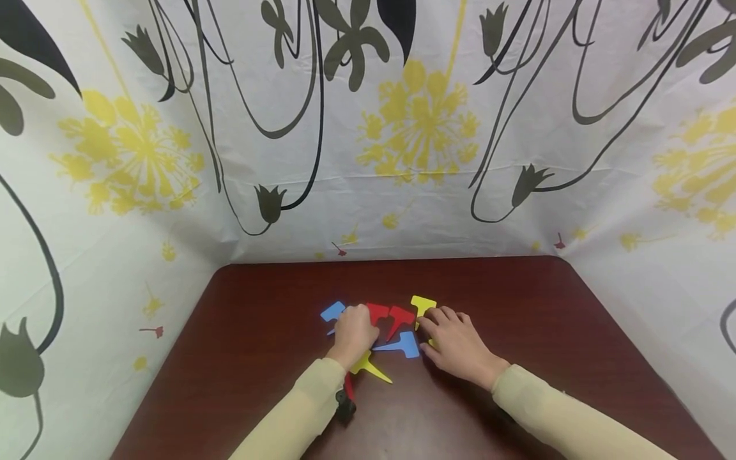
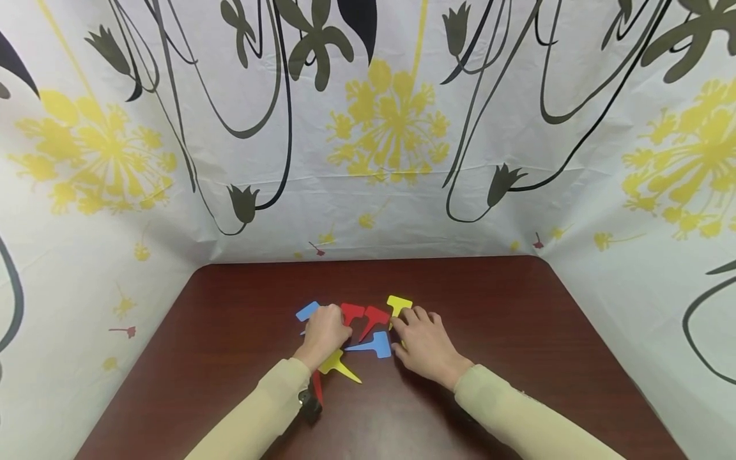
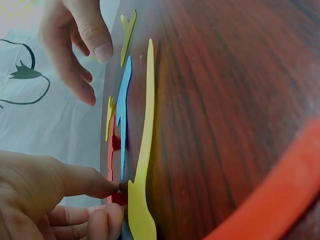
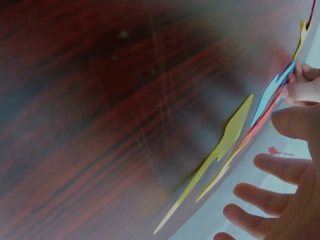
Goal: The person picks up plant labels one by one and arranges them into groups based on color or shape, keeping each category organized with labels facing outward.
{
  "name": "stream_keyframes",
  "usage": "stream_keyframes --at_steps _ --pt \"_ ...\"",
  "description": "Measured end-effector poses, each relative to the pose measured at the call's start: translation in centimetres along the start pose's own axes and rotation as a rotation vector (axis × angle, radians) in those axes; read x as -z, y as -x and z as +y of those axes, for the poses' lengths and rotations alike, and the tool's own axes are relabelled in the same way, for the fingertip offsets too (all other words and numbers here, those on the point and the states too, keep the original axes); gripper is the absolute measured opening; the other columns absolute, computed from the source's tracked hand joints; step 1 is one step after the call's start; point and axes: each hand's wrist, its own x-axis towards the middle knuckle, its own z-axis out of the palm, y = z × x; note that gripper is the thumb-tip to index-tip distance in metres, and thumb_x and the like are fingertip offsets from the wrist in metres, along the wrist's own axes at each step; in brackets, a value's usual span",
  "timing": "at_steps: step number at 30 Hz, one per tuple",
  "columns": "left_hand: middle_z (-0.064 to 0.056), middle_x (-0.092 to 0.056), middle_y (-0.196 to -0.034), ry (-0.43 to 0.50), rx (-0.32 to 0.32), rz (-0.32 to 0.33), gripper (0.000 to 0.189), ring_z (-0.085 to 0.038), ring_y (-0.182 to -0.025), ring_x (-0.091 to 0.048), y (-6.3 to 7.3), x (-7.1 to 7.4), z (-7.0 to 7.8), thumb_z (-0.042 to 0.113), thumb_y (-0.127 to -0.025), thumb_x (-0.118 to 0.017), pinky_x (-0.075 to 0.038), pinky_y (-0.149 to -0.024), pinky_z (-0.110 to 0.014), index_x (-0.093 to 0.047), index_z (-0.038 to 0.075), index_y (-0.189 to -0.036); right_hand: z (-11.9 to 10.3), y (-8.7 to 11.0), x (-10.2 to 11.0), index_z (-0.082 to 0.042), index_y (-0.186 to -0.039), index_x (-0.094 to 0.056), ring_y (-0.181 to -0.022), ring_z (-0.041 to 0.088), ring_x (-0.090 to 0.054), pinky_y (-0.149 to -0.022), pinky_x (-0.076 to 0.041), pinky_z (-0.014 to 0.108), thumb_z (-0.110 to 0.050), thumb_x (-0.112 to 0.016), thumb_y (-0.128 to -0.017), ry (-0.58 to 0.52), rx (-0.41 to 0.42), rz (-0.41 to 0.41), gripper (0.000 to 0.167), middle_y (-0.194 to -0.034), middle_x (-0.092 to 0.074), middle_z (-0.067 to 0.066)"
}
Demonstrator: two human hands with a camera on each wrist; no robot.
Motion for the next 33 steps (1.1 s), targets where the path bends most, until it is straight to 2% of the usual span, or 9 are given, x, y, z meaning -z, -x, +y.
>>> stream_keyframes --at_steps 6,11,15,18,24,28,33 --pt "-0.001 -0.048 -0.049 0.014 0.054 -0.009 0.035 -0.016 -0.046 -0.048 -0.3 0.0 -0.1 0.017 -0.078 -0.084 -0.041 -0.043 -0.027 -0.057 0.012 -0.057 0.0 -0.2 0.0 -0.013 -0.132 -0.066 -0.12 0.033 -0.05 -0.096 -0.044 0.059 -0.04 -0.077 -0.086 0.001 0.011 -0.001 0.055 -0.128 -0.059 0.011" --pt "0.0 -0.052 -0.051 0.034 0.08 -0.016 0.028 -0.016 -0.047 -0.051 -0.5 0.2 -0.2 0.019 -0.076 -0.087 -0.046 -0.045 -0.027 -0.064 0.01 -0.061 0.0 -0.6 -0.1 -0.013 -0.131 -0.067 -0.121 0.033 -0.051 -0.096 -0.044 0.059 -0.04 -0.076 -0.086 0.01 0.026 -0.004 0.053 -0.129 -0.06 0.012" --pt "0.001 -0.053 -0.052 0.059 0.081 -0.006 0.026 -0.015 -0.048 -0.053 -0.4 0.9 -0.1 0.019 -0.076 -0.087 -0.047 -0.046 -0.026 -0.066 0.01 -0.065 -0.1 -1.1 -0.1 -0.012 -0.129 -0.067 -0.121 0.034 -0.052 -0.095 -0.045 0.059 -0.039 -0.077 -0.086 0.008 0.046 0.012 0.052 -0.129 -0.06 0.013" --pt "0.002 -0.051 -0.049 0.054 0.051 0.013 0.029 -0.014 -0.046 -0.05 -0.2 1.7 -0.2 0.016 -0.077 -0.085 -0.044 -0.044 -0.026 -0.062 0.012 -0.06 -0.2 -1.4 0.0 -0.012 -0.129 -0.067 -0.12 0.033 -0.053 -0.092 -0.048 0.057 -0.037 -0.077 -0.085 -0.003 0.061 0.017 0.052 -0.129 -0.06 0.013" --pt "0.003 -0.04 -0.044 0.052 0.019 0.052 0.041 -0.013 -0.041 -0.04 0.3 3.5 -1.4 0.014 -0.079 -0.081 -0.036 -0.041 -0.026 -0.051 0.013 -0.052 -0.5 -2.4 -0.3 -0.016 -0.13 -0.067 -0.12 0.031 -0.053 -0.087 -0.051 0.054 -0.034 -0.074 -0.086 -0.02 0.091 0.002 0.048 -0.129 -0.062 0.011" --pt "0.003 -0.039 -0.046 0.041 0.021 0.058 0.04 -0.012 -0.043 -0.04 0.8 4.3 -2.6 0.015 -0.079 -0.082 -0.038 -0.042 -0.027 -0.051 0.013 -0.054 -0.5 -2.8 -0.4 -0.017 -0.13 -0.066 -0.119 0.031 -0.054 -0.087 -0.052 0.054 -0.033 -0.075 -0.087 -0.038 0.112 -0.012 0.047 -0.127 -0.063 0.012" --pt "0.0 -0.042 -0.047 0.033 0.034 0.049 0.038 -0.013 -0.043 -0.043 1.6 5.4 -4.1 0.016 -0.081 -0.083 -0.04 -0.042 -0.027 -0.054 0.012 -0.056 -0.6 -3.3 -0.4 -0.018 -0.127 -0.067 -0.111 0.028 -0.059 -0.082 -0.054 0.05 -0.031 -0.075 -0.087 -0.041 0.167 0.0 0.043 -0.12 -0.063 0.009"
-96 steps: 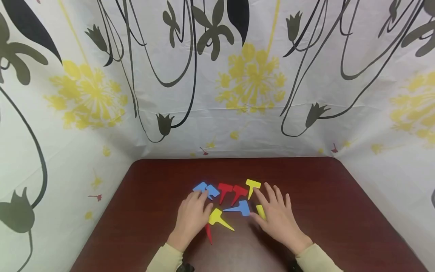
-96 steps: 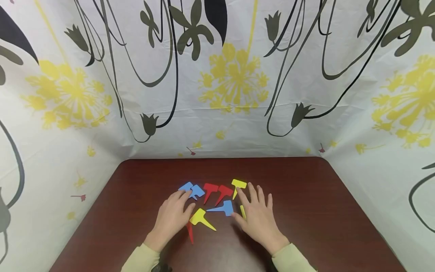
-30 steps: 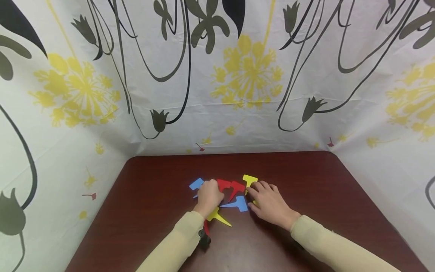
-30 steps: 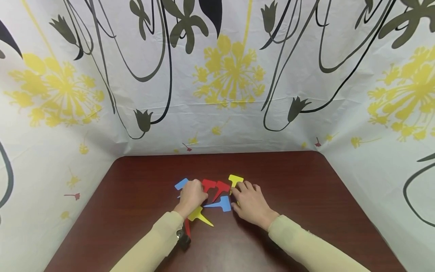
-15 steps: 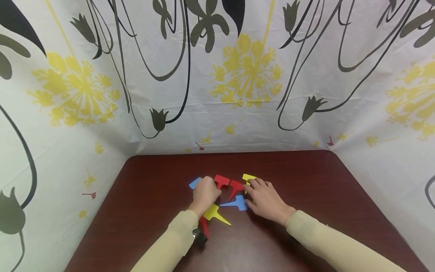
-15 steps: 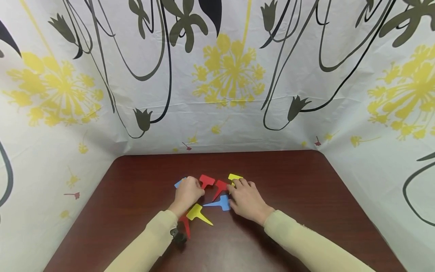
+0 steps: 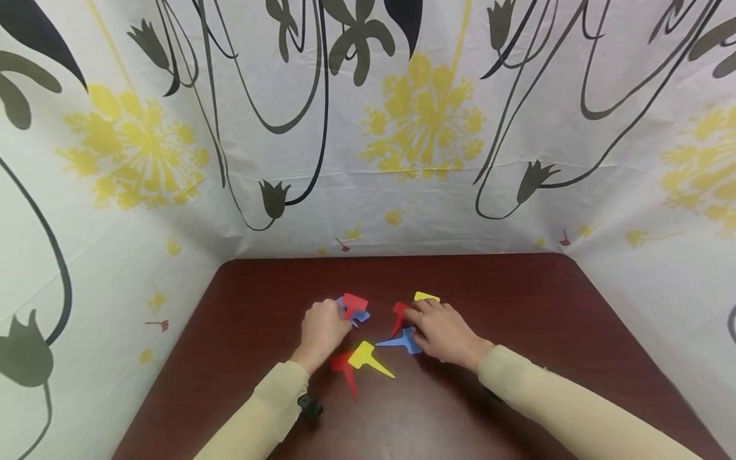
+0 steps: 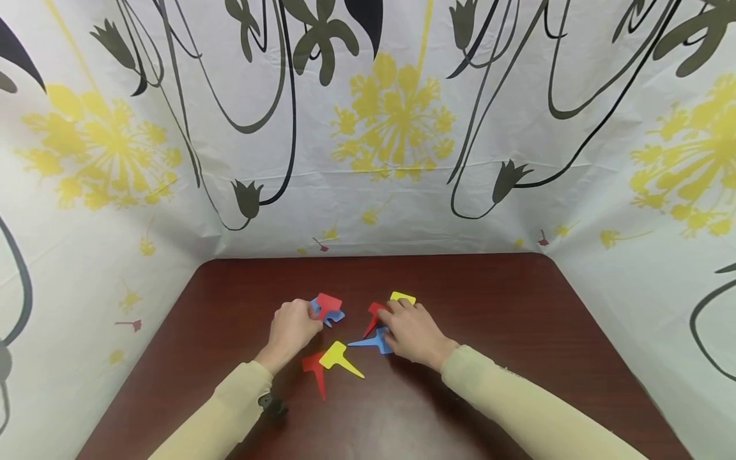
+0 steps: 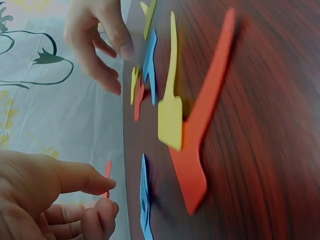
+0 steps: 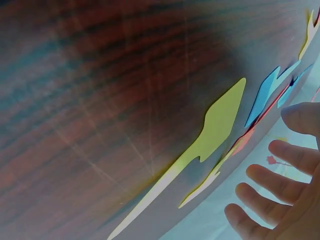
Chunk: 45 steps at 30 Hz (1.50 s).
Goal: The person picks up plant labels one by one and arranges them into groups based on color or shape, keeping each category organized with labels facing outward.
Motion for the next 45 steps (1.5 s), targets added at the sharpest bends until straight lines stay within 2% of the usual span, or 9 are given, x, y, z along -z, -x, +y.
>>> stream_keyframes --at_steps 9,15,20,25,32,39,45 --pt "-0.001 -0.048 -0.05 -0.016 0.053 -0.014 0.03 -0.016 -0.044 -0.048 0.7 1.9 -1.5 0.017 -0.081 -0.083 -0.043 -0.044 -0.027 -0.061 0.011 -0.062 0.3 -0.8 0.2 -0.017 -0.13 -0.067 -0.103 0.025 -0.062 -0.082 -0.055 0.049 -0.029 -0.071 -0.089 0.007 0.035 -0.011 0.042 -0.12 -0.064 0.008" --pt "0.0 -0.053 -0.054 -0.033 0.091 -0.008 0.023 -0.017 -0.048 -0.051 1.5 3.1 -2.8 0.015 -0.08 -0.084 -0.046 -0.047 -0.028 -0.065 0.01 -0.068 0.3 -1.3 0.2 -0.015 -0.13 -0.067 -0.106 0.024 -0.061 -0.086 -0.054 0.05 -0.028 -0.073 -0.089 0.001 0.04 -0.02 0.043 -0.119 -0.064 0.008" --pt "0.0 -0.052 -0.052 -0.056 0.098 0.002 0.024 -0.017 -0.048 -0.049 2.0 3.8 -4.3 0.013 -0.079 -0.082 -0.044 -0.046 -0.03 -0.063 0.011 -0.065 0.6 -1.5 0.0 -0.016 -0.127 -0.068 -0.102 0.022 -0.061 -0.081 -0.055 0.048 -0.028 -0.073 -0.089 0.004 0.057 -0.009 0.04 -0.114 -0.064 0.005" --pt "0.0 -0.052 -0.052 -0.035 0.116 0.001 0.022 -0.017 -0.048 -0.049 2.6 4.7 -5.8 0.012 -0.079 -0.081 -0.043 -0.046 -0.029 -0.065 0.01 -0.065 1.0 -2.1 -0.2 -0.017 -0.124 -0.071 -0.097 0.022 -0.061 -0.076 -0.055 0.045 -0.027 -0.073 -0.089 0.026 0.085 0.01 0.037 -0.11 -0.065 0.003" --pt "0.0 -0.051 -0.051 -0.076 0.135 0.002 0.025 -0.017 -0.048 -0.047 3.4 5.7 -7.7 0.01 -0.08 -0.077 -0.039 -0.044 -0.03 -0.061 0.011 -0.061 1.6 -2.9 -0.3 -0.018 -0.12 -0.072 -0.099 0.023 -0.061 -0.078 -0.054 0.043 -0.027 -0.075 -0.088 0.02 0.136 -0.006 0.034 -0.109 -0.066 0.003" --pt "-0.001 -0.053 -0.056 -0.091 0.159 -0.006 0.021 -0.018 -0.051 -0.048 4.3 6.4 -9.3 0.01 -0.08 -0.077 -0.038 -0.045 -0.031 -0.062 0.01 -0.065 2.4 -2.9 -0.4 -0.019 -0.126 -0.072 -0.105 0.024 -0.061 -0.083 -0.052 0.044 -0.027 -0.078 -0.087 0.089 0.21 -0.018 0.04 -0.11 -0.068 0.002" --pt "0.001 -0.054 -0.056 -0.081 0.178 0.001 0.022 -0.017 -0.051 -0.049 5.8 7.1 -11.3 0.01 -0.08 -0.077 -0.039 -0.046 -0.031 -0.062 0.01 -0.063 2.1 -3.6 -0.7 -0.02 -0.12 -0.074 -0.102 0.022 -0.061 -0.087 -0.05 0.043 -0.028 -0.075 -0.089 0.141 0.293 -0.016 0.032 -0.108 -0.068 0.0"
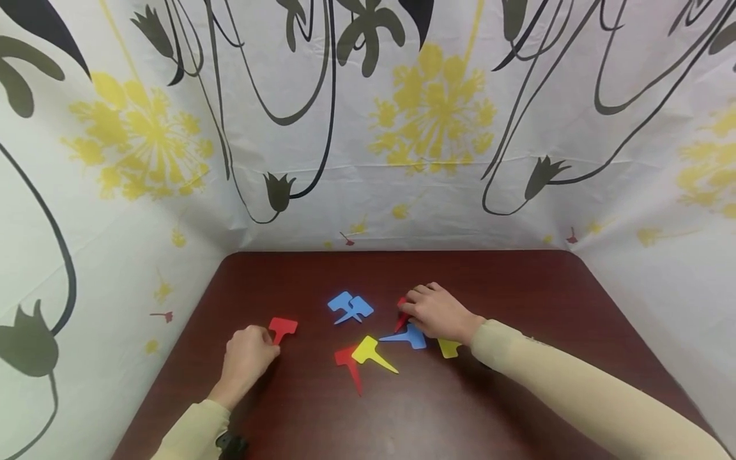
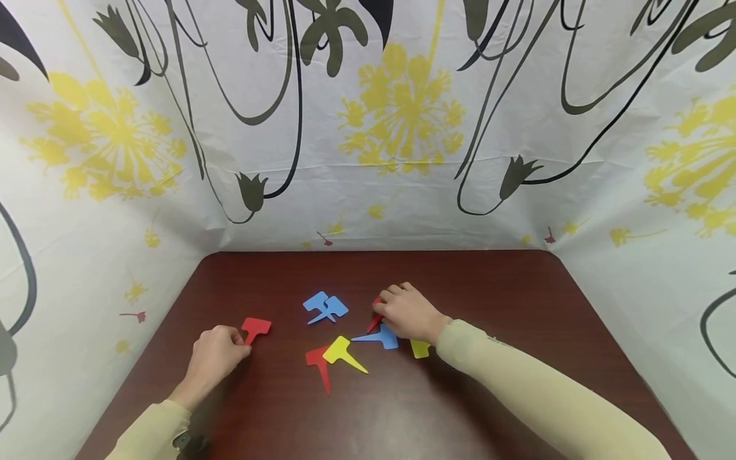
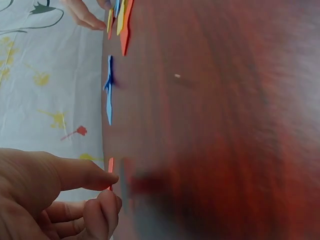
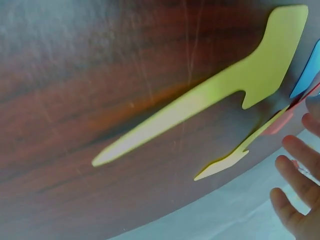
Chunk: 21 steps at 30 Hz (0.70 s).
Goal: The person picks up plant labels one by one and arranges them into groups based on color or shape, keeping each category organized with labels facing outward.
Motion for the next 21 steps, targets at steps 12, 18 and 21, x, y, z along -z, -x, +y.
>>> stream_keyframes --at_steps 12,18,21 --pt "0.003 -0.054 -0.056 -0.021 0.037 -0.008 0.025 -0.017 -0.053 -0.049 1.2 0.7 -2.0 0.014 -0.079 -0.079 -0.04 -0.05 -0.033 -0.061 0.012 -0.062 -0.5 -1.1 -0.4 -0.021 -0.107 -0.077 -0.098 0.019 -0.062 -0.087 -0.049 0.04 -0.027 -0.073 -0.091 0.139 0.181 0.034 0.017 -0.105 -0.071 -0.002" --pt "0.002 -0.055 -0.056 0.003 0.054 -0.034 0.024 -0.016 -0.051 -0.05 1.4 0.7 -2.4 0.014 -0.08 -0.078 -0.039 -0.049 -0.032 -0.062 0.011 -0.063 -0.8 -1.2 -0.2 -0.02 -0.104 -0.077 -0.096 0.02 -0.062 -0.089 -0.049 0.041 -0.025 -0.074 -0.091 0.178 0.228 0.02 0.014 -0.101 -0.071 -0.001" --pt "0.002 -0.054 -0.055 0.008 0.06 -0.041 0.024 -0.016 -0.05 -0.05 1.5 0.7 -2.3 0.014 -0.08 -0.078 -0.038 -0.049 -0.032 -0.062 0.011 -0.063 -0.9 -1.1 -0.2 -0.02 -0.104 -0.076 -0.098 0.02 -0.061 -0.091 -0.048 0.042 -0.023 -0.074 -0.091 0.196 0.24 -0.004 0.013 -0.103 -0.071 -0.001"
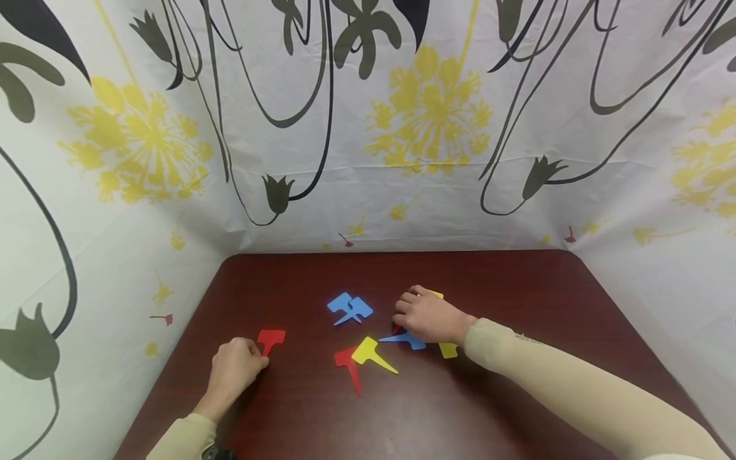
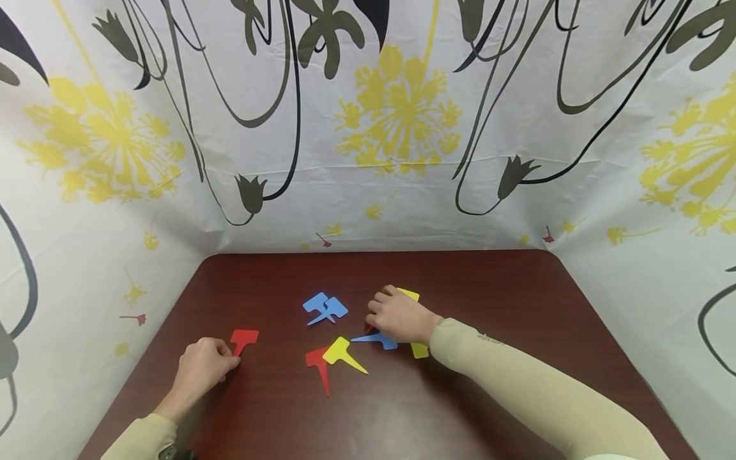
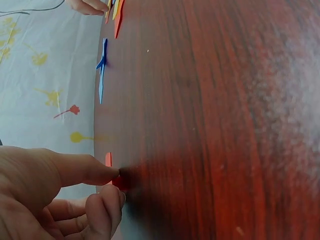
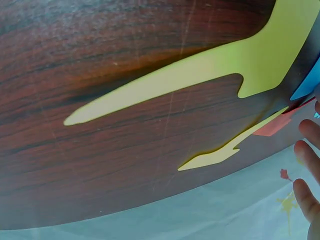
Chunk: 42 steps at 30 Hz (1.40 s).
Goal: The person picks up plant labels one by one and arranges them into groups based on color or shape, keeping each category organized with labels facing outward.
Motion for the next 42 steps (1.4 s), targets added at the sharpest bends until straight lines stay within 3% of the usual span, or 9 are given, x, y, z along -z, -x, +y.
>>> stream_keyframes --at_steps 14,24,35,42 --pt "0.001 -0.055 -0.052 0.047 0.035 -0.047 0.024 -0.015 -0.047 -0.052 0.0 -0.2 0.0 0.015 -0.081 -0.08 -0.04 -0.045 -0.03 -0.062 0.01 -0.066 -0.3 0.0 0.2 -0.019 -0.101 -0.076 -0.1 0.018 -0.06 -0.092 -0.046 0.042 -0.019 -0.075 -0.092 0.069 0.072 -0.047 0.009 -0.103 -0.07 -0.002" --pt "0.001 -0.054 -0.05 0.042 0.028 -0.034 0.027 -0.014 -0.046 -0.052 0.2 -0.1 -0.1 0.016 -0.082 -0.08 -0.039 -0.045 -0.03 -0.061 0.011 -0.064 -0.3 -0.6 0.2 -0.019 -0.102 -0.076 -0.099 0.018 -0.06 -0.091 -0.046 0.041 -0.023 -0.081 -0.088 0.118 0.109 -0.031 0.016 -0.104 -0.07 -0.001" --pt "0.001 -0.055 -0.05 0.037 0.043 -0.057 0.029 -0.014 -0.046 -0.053 0.3 0.3 -0.3 0.019 -0.084 -0.08 -0.039 -0.047 -0.03 -0.061 0.011 -0.063 -0.4 -1.4 0.2 -0.019 -0.097 -0.077 -0.09 0.017 -0.06 -0.092 -0.045 0.041 -0.021 -0.083 -0.086 0.186 0.168 -0.024 0.013 -0.093 -0.069 -0.003" --pt "0.003 -0.055 -0.058 -0.004 0.01 0.035 0.025 -0.018 -0.054 -0.05 0.1 1.2 -0.8 0.025 -0.089 -0.075 -0.037 -0.048 -0.033 -0.064 0.016 -0.068 -0.5 -1.5 0.0 -0.018 -0.094 -0.075 -0.086 0.016 -0.061 -0.087 -0.046 0.038 -0.015 -0.079 -0.089 0.173 0.178 0.005 0.007 -0.09 -0.068 -0.003"
